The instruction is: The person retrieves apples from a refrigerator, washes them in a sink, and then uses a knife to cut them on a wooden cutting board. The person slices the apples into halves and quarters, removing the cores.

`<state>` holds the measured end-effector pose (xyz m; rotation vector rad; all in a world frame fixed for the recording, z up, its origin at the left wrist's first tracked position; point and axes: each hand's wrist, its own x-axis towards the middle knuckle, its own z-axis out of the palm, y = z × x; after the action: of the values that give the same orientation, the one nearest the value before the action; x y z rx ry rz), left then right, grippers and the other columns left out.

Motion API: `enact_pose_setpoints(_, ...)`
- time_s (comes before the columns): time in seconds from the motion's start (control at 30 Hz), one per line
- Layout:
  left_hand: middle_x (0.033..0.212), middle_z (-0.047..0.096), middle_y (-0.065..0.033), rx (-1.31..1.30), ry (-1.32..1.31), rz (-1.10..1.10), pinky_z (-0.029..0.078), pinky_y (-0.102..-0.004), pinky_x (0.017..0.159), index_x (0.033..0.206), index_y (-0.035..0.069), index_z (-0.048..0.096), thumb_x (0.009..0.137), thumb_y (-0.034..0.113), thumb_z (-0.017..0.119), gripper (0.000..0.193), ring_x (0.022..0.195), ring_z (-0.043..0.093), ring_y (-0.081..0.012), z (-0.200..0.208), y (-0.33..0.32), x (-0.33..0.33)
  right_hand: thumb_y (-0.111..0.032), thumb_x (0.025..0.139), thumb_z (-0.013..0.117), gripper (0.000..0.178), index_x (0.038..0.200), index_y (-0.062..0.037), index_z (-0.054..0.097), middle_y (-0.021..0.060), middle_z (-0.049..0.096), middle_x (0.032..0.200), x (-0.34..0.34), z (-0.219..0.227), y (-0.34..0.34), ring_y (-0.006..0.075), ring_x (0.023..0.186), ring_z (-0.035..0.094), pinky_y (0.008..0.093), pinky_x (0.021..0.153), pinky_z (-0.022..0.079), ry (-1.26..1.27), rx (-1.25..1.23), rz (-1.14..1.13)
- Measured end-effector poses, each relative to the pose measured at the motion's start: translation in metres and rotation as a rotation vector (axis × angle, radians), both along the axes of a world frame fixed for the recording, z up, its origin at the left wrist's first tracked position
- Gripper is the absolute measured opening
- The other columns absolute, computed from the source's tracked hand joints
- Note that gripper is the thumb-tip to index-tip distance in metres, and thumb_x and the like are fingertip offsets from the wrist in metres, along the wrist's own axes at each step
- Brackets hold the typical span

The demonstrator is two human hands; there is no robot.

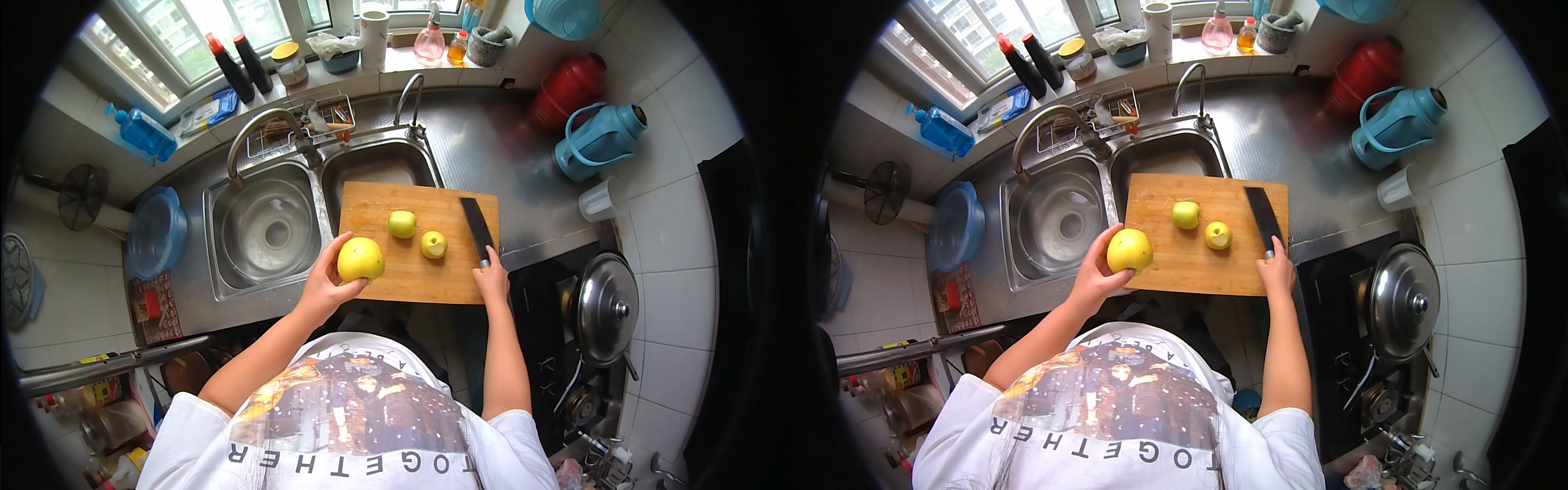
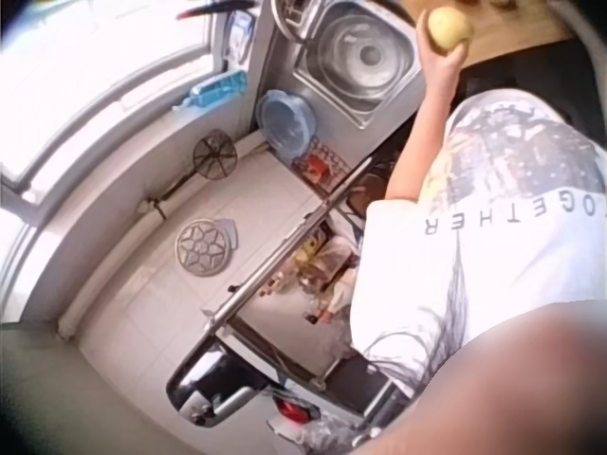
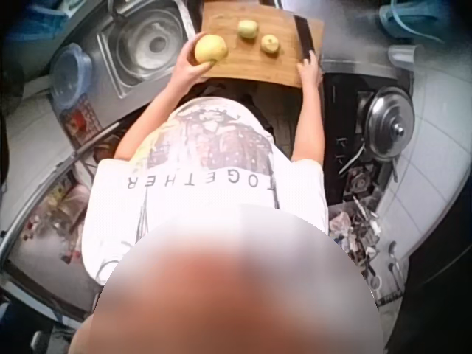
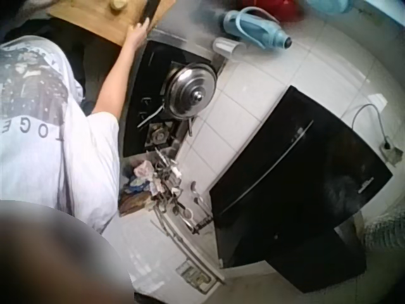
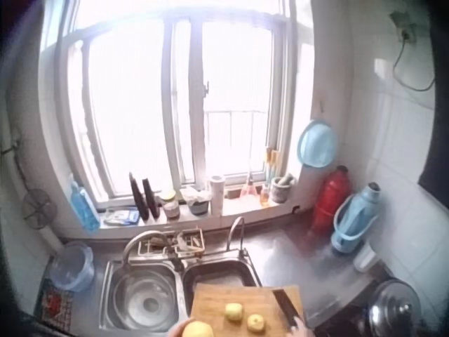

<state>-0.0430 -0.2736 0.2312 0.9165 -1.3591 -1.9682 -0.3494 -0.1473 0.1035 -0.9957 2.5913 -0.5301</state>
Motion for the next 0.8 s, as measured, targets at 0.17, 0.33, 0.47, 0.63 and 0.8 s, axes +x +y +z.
enact_pose_setpoints(0.17, 0.123, 0.044, -0.0096, -0.090, -0.019, -0.014, 0.036, -0.0302, 0.099, 0.130, 0.004, 0.034, 0.068, -0.002, 0.069, 0.072, 0.116, 0.045, -0.0181, -0.005, -0.007, -0.003, -0.009, 0.081, 0.060, 0.048, 0.126, -0.0085, 0.046, 0.0104, 0.062, 0.081, 0.032, 0.027, 0.012, 0.0154, 0.065, 0.058, 0.0284, 0.062, 0.048, -0.289, -0.581, -0.144)
enact_pose_setpoints(0.33, 0.123, 0.045, -0.0095, -0.117, 0.028, -0.016, 0.038, -0.0301, 0.097, 0.130, 0.004, 0.034, 0.068, -0.003, 0.070, 0.071, 0.115, 0.045, -0.0175, -0.001, -0.009, -0.011, 0.005, 0.073, 0.055, 0.047, 0.117, -0.0117, 0.057, 0.0105, 0.058, 0.070, 0.045, 0.100, -0.023, 0.0259, 0.062, 0.056, 0.0360, 0.060, 0.046, 0.091, -0.721, 0.256)
enact_pose_setpoints(0.47, 0.122, 0.045, -0.0088, 0.029, 0.107, 0.054, 0.040, -0.0303, 0.096, 0.130, 0.004, 0.034, 0.068, -0.004, 0.069, 0.072, 0.112, 0.048, -0.0174, 0.006, -0.009, -0.015, 0.007, 0.066, 0.054, 0.054, 0.115, -0.0146, 0.060, 0.0082, 0.047, 0.059, 0.093, 0.145, -0.032, 0.0261, 0.054, 0.047, 0.0376, 0.053, 0.039, 0.258, -0.770, 0.567)
enact_pose_setpoints(0.63, 0.121, 0.046, -0.0130, 0.100, 0.256, 0.076, 0.044, -0.0344, 0.093, 0.132, 0.005, 0.030, 0.080, 0.013, 0.064, 0.062, 0.110, 0.049, -0.0203, -0.005, -0.016, -0.007, -0.002, 0.061, 0.060, 0.050, 0.110, -0.0125, 0.063, 0.0045, 0.041, 0.057, 0.134, 0.164, -0.036, 0.0229, 0.051, 0.044, 0.0343, 0.051, 0.035, 0.309, -0.697, 0.794)
enact_pose_setpoints(0.8, 0.124, 0.043, -0.0135, 0.024, 0.216, 0.073, 0.044, -0.0356, 0.093, 0.133, 0.005, 0.027, 0.080, 0.015, 0.065, 0.065, 0.111, 0.049, -0.0224, -0.002, -0.020, -0.002, 0.002, 0.059, 0.059, 0.054, 0.112, -0.0118, 0.061, 0.0047, 0.040, 0.057, 0.146, 0.162, -0.041, 0.0232, 0.051, 0.043, 0.0349, 0.051, 0.035, 0.239, -0.700, 0.797)
